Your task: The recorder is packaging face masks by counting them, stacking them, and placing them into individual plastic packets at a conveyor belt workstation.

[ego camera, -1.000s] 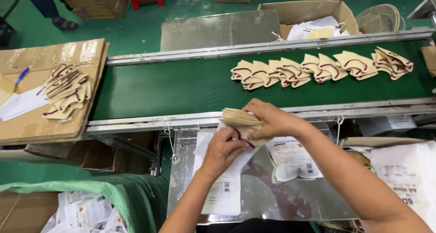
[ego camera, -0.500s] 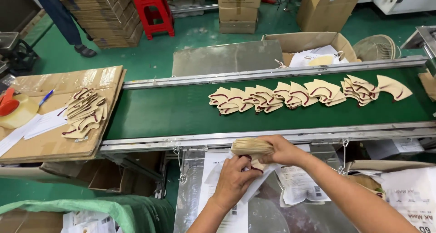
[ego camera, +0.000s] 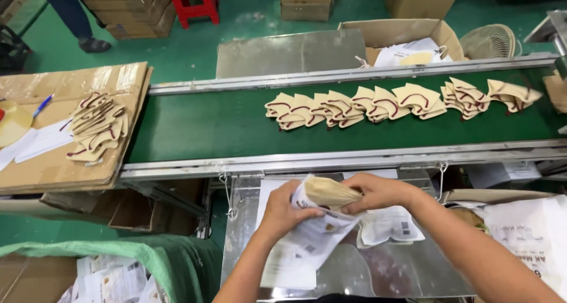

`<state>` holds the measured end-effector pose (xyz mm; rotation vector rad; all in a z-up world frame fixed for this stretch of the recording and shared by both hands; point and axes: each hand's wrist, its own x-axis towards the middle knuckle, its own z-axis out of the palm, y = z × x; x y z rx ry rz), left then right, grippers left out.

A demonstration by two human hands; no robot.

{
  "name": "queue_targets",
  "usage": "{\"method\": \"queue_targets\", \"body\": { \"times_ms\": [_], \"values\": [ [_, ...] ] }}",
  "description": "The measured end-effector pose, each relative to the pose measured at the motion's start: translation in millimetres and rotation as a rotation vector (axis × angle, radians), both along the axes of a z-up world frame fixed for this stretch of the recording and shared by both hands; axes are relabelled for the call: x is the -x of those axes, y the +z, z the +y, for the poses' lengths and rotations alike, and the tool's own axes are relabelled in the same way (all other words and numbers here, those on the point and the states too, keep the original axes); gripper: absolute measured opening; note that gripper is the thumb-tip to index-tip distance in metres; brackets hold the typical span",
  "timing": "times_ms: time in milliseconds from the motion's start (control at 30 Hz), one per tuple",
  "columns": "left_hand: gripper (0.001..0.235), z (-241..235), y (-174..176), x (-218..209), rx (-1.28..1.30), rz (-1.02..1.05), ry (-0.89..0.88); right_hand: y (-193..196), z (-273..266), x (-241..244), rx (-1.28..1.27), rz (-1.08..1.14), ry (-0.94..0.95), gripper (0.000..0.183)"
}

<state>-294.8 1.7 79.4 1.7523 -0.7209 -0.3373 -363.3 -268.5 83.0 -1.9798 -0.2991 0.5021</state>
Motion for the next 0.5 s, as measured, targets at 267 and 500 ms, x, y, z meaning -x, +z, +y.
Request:
{"method": "queue_targets", "body": {
  "times_ms": [267, 500],
  "values": [
    [0.046, -17.1, -12.3, 16.8, -0.125, -0.017, -0.111, -26.1, 2.3, 23.6, 0.176, 0.029, 0.021, 0.032],
    [0.051, -32.0, -26.0, 32.1, -0.098, -0.162, -0.028, -63.6, 3.4, 28.5, 0.469, 0.044, -0.024, 0.014]
  ]
}}
